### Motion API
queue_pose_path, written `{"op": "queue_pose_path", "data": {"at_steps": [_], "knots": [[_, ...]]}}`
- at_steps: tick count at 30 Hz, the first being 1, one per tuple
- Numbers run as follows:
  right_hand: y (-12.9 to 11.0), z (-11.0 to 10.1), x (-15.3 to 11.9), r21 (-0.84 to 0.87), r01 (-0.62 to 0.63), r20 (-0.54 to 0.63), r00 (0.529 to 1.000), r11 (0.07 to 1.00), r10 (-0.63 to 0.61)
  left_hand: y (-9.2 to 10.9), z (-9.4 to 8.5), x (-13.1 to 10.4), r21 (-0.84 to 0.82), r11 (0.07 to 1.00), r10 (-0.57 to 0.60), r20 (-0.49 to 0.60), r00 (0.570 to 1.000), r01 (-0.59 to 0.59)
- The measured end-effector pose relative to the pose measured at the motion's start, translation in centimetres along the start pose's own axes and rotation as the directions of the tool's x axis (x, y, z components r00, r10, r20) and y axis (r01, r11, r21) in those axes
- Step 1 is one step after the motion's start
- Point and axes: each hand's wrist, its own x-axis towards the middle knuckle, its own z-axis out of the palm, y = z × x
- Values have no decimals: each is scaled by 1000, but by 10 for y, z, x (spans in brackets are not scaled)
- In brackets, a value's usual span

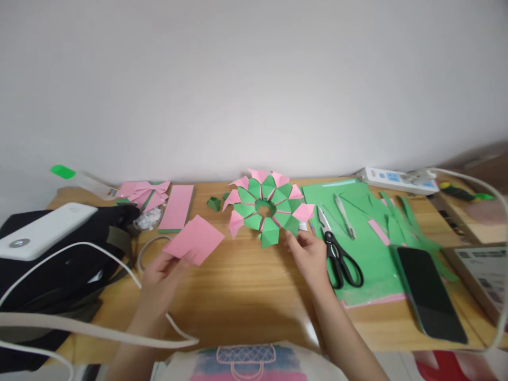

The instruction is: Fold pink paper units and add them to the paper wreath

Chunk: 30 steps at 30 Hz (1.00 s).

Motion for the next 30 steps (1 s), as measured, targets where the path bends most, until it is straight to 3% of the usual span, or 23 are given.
{"op": "queue_pose_path", "data": {"at_steps": [5, 11, 14, 19, 22, 24, 26, 30], "knots": [[0, 4, -1, 80, -102, 11, 995, 992, 101, 9, 2, -5, 28, 1000, -2, 21, 1000, 1], [-5, 3, 2, 224, -207, 5, 977, 952, 211, 6, -1, -4, 17, 1000, 1, 19, 1000, -2], [-9, 3, 4, 340, -296, 85, 955, 893, 285, 6, 0, -4, 10, 1000, -3, 14, 1000, 3], [-19, 4, 0, 421, -514, 414, 842, 747, 346, 9, 0, -6, 3, 1000, -20, 13, 1000, 20], [-25, 6, -6, 390, -603, 596, 742, 696, 308, 11, -1, -7, 1, 1000, -31, 10, 999, 31], [-28, 10, -10, 382, -619, 660, 702, 686, 267, 11, -1, -7, 0, 999, -35, 8, 999, 35], [-28, 14, -14, 412, -600, 664, 713, 686, 224, 11, -1, -8, -2, 999, -39, 11, 999, 39], [-25, 20, -16, 499, -488, 592, 795, 716, 130, 10, 0, -7, -5, 999, -40, 34, 999, 40]]}}
